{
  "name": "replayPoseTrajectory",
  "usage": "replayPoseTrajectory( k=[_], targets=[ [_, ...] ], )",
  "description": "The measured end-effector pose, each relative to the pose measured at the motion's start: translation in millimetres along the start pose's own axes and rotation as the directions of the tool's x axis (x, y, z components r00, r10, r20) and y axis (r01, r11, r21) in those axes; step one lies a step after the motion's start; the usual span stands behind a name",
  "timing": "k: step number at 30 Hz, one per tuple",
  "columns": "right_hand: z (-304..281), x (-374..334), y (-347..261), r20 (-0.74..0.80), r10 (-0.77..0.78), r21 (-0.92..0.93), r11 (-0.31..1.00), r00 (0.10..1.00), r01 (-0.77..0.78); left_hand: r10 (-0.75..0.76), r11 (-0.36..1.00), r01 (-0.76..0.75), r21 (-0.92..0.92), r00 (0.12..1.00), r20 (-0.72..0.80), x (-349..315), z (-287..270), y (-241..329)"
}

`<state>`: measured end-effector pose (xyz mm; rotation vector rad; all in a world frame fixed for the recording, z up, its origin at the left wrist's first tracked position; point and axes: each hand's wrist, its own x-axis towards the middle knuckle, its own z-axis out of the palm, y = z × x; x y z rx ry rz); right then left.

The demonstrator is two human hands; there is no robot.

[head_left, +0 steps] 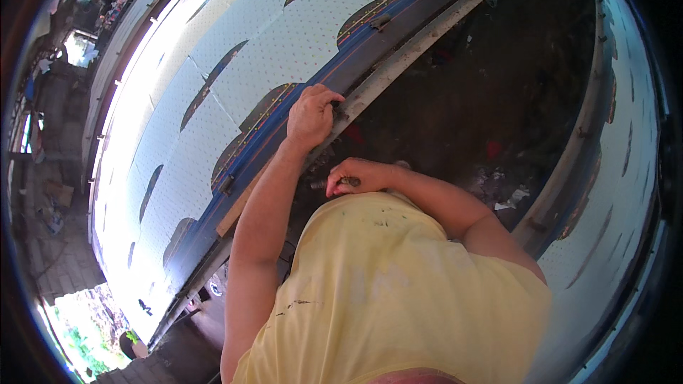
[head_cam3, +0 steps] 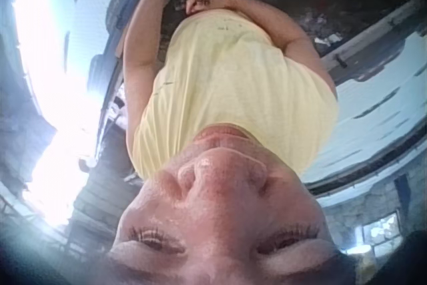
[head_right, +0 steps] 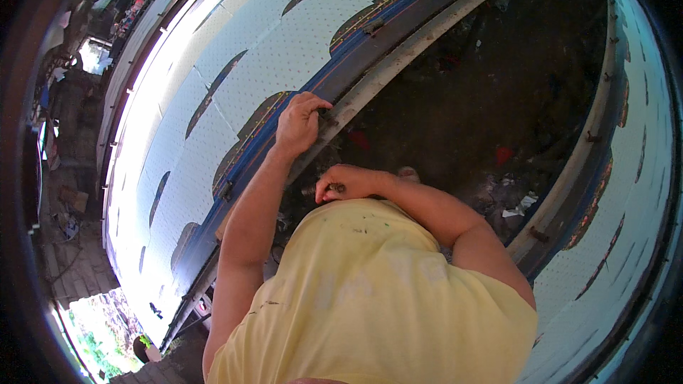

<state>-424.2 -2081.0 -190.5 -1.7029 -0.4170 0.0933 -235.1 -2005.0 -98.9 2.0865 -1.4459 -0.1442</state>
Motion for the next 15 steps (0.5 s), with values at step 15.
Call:
replayPoseTrajectory(
  k=[15],
  targets=[
    [-5, 3, -1, -0.280, 0.059, 0.191, 0.982, 0.958, -0.005, 0.016, 0.999, -0.015, 0.030, 0.999, -0.034, -4, 3, 1]
  ],
)
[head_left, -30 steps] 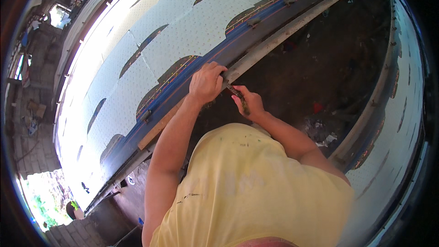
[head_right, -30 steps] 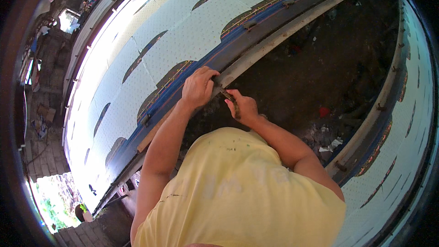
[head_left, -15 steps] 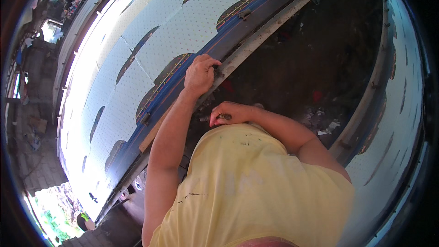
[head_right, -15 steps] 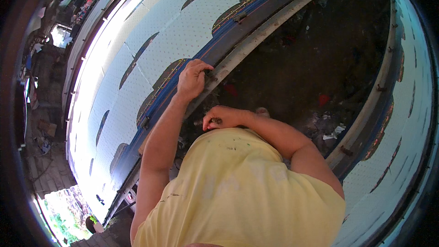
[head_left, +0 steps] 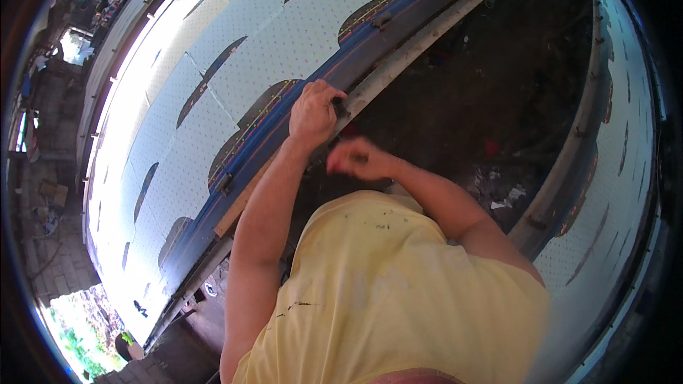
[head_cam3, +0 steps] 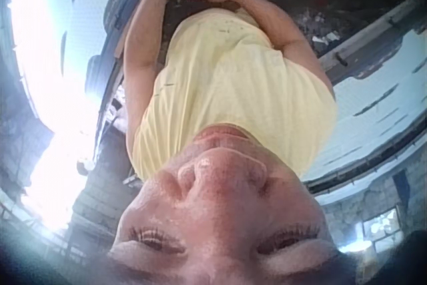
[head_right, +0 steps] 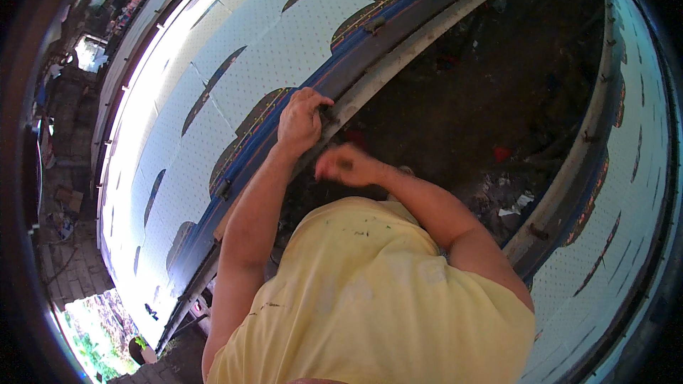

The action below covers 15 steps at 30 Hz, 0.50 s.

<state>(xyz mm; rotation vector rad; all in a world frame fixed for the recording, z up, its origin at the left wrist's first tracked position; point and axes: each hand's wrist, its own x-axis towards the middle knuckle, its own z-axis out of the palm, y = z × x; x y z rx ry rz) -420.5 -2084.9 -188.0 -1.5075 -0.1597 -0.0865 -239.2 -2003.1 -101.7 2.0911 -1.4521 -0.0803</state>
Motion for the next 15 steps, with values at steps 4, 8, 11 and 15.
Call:
replayPoseTrajectory(
  k=[4, 8, 11, 15],
  targets=[
    [15, 8, -1, -0.593, -0.116, -0.374, 0.916, 0.797, -0.146, -0.005, 1.000, 0.005, 0.005, 1.000, -0.013, 3, 2, -3],
    [15, 0, -3, 0.215, -0.108, -0.280, 0.945, 0.971, 0.167, -0.011, 1.000, 0.010, -0.012, 1.000, -0.018, 2, 3, -3],
    [-3, 3, 2, -0.247, -0.188, -0.289, 0.951, 0.951, 0.113, -0.005, 1.000, 0.005, 0.011, 1.000, -0.013, 1, 2, -1],
    [5, -4, 14, -0.490, -0.172, -0.429, 0.901, 0.855, -0.065, -0.039, 0.999, 0.039, 0.015, 0.999, 0.006, 1, 2, 0]
  ],
)
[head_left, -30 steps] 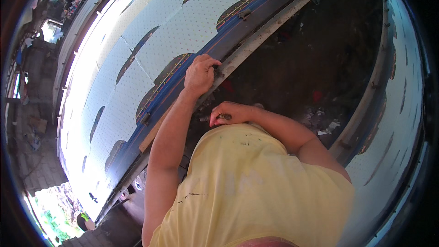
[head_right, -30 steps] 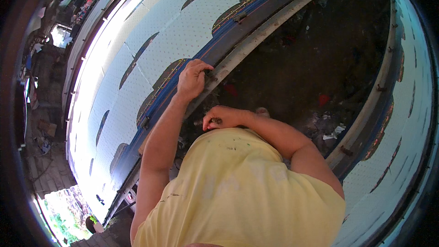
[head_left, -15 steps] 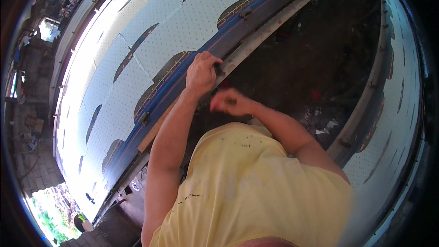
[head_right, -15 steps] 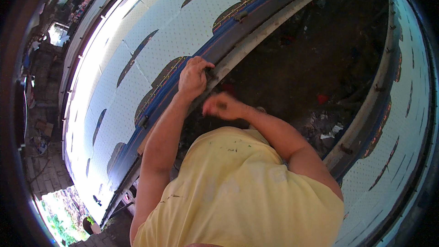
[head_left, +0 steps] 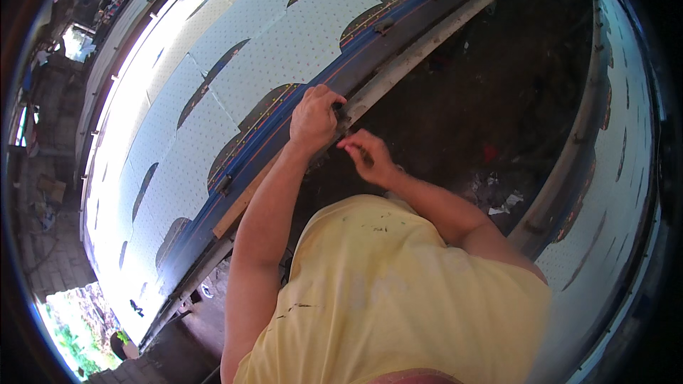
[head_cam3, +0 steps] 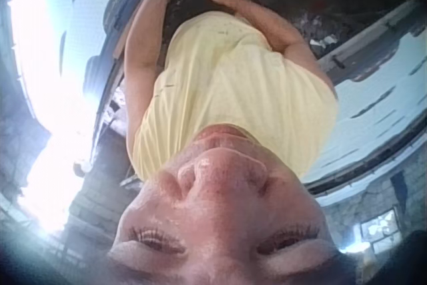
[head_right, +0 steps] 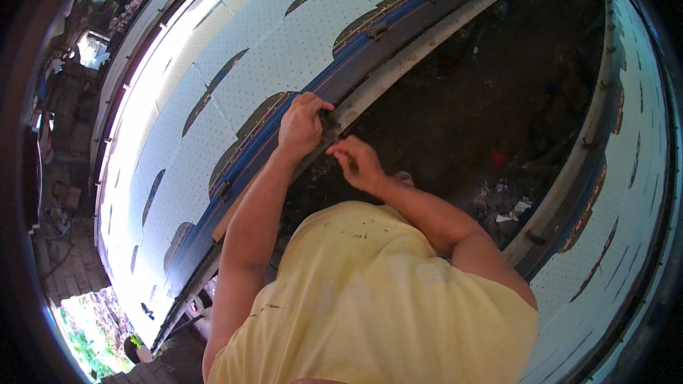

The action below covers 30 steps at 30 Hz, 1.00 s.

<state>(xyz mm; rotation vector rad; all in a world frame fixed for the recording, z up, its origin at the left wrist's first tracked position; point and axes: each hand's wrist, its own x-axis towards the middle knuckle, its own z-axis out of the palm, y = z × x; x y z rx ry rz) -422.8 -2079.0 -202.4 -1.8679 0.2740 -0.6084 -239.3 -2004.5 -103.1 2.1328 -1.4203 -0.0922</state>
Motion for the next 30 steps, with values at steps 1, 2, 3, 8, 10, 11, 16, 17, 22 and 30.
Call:
replayPoseTrajectory(
  k=[1, 2, 3, 8, 10, 11, 16, 17, 22, 30],
  targets=[
    [2, -8, -1, 0.048, -0.065, 0.060, 0.996, 0.997, 0.062, -0.001, 1.000, 0.001, -0.003, 1.000, 0.003, 0, 0, 0],
    [2, -13, -2, 0.153, -0.073, 0.096, 0.994, 0.985, 0.059, -0.002, 1.000, 0.002, -0.003, 1.000, 0.000, 1, 0, 0],
    [1, -18, -4, 0.259, -0.082, 0.134, 0.990, 0.962, 0.048, 0.003, 1.000, -0.003, -0.002, 1.000, -0.009, 1, -1, 0],
    [-29, -20, -8, 0.275, -0.113, 0.041, 0.994, 0.955, 0.106, -0.011, 0.994, 0.007, -0.111, 0.999, -0.031, -5, -12, 5],
    [-53, -22, -5, 0.249, -0.077, 0.001, 0.997, 0.965, 0.080, -0.088, 0.996, 0.085, 0.039, 0.993, 0.076, -18, -22, 9],
    [-64, -25, -2, 0.237, -0.060, -0.016, 0.998, 0.970, 0.066, -0.136, 0.986, 0.121, 0.117, 0.983, 0.126, -23, -28, 11],
    [-103, -41, 21, 0.098, 0.015, -0.041, 0.999, 0.995, -0.011, -0.293, 0.936, 0.197, 0.292, 0.896, 0.333, -33, -43, 12],
    [-108, -42, 25, 0.079, 0.006, -0.036, 0.999, 0.997, -0.003, -0.282, 0.939, 0.191, 0.285, 0.904, 0.321, -34, -43, 13],
    [-127, -27, 24, 0.057, -0.025, -0.068, 0.997, 0.998, 0.029, -0.263, 0.945, 0.195, 0.263, 0.932, 0.252, -36, -45, 10],
    [-99, 37, -5, -0.242, -0.101, -0.085, 0.993, 0.965, 0.083, -0.286, 0.937, 0.221, 0.269, 0.929, 0.234, -37, -37, 11]
  ],
)
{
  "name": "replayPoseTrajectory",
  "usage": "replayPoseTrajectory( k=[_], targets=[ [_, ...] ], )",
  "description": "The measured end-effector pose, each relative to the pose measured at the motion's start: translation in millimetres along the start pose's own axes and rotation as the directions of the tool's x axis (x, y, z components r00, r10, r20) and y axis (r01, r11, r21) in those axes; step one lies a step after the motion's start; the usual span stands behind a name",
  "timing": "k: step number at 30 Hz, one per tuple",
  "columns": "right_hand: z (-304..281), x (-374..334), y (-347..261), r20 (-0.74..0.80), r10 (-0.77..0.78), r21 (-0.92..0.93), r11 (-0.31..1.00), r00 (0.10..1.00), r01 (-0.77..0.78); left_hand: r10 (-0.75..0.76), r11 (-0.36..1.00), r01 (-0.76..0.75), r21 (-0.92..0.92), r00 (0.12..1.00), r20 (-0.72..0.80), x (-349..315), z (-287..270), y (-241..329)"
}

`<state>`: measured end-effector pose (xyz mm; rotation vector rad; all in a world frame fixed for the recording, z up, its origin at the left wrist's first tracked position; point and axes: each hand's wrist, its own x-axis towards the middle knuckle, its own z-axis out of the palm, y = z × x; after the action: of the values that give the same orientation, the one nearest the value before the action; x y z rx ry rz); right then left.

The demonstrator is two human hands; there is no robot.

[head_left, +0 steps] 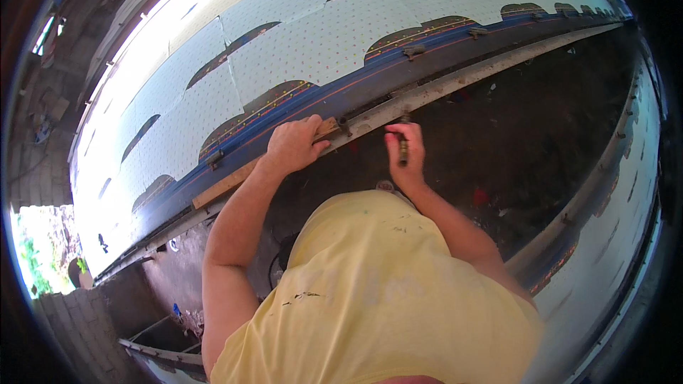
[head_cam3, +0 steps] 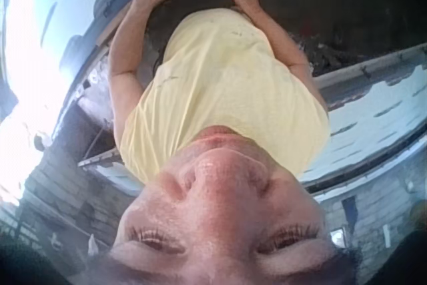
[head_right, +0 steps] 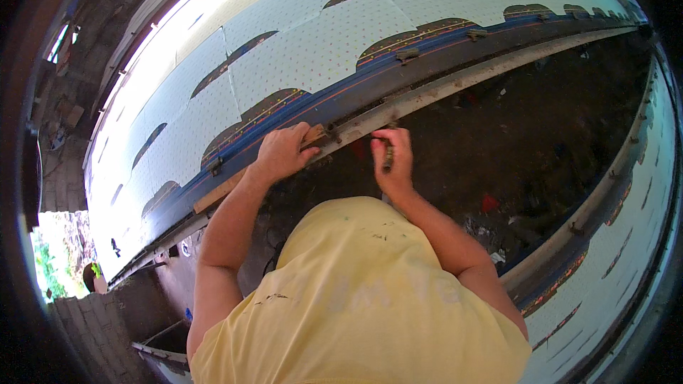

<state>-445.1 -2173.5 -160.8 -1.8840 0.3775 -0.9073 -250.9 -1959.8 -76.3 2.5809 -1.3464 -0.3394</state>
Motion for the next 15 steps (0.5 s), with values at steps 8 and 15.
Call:
replayPoseTrajectory(
  k=[8, 15],
  targets=[
    [20, 26, 5, 0.425, -0.142, 0.291, 0.957, 0.894, 0.013, -0.072, 0.997, 0.070, 0.030, 0.995, 0.068, 1, -2, 3],
    [17, 36, 10, 0.583, -0.146, 0.256, 0.967, 0.799, -0.011, -0.083, 0.996, 0.082, 0.020, 0.994, 0.065, 2, -3, 3]
  ],
)
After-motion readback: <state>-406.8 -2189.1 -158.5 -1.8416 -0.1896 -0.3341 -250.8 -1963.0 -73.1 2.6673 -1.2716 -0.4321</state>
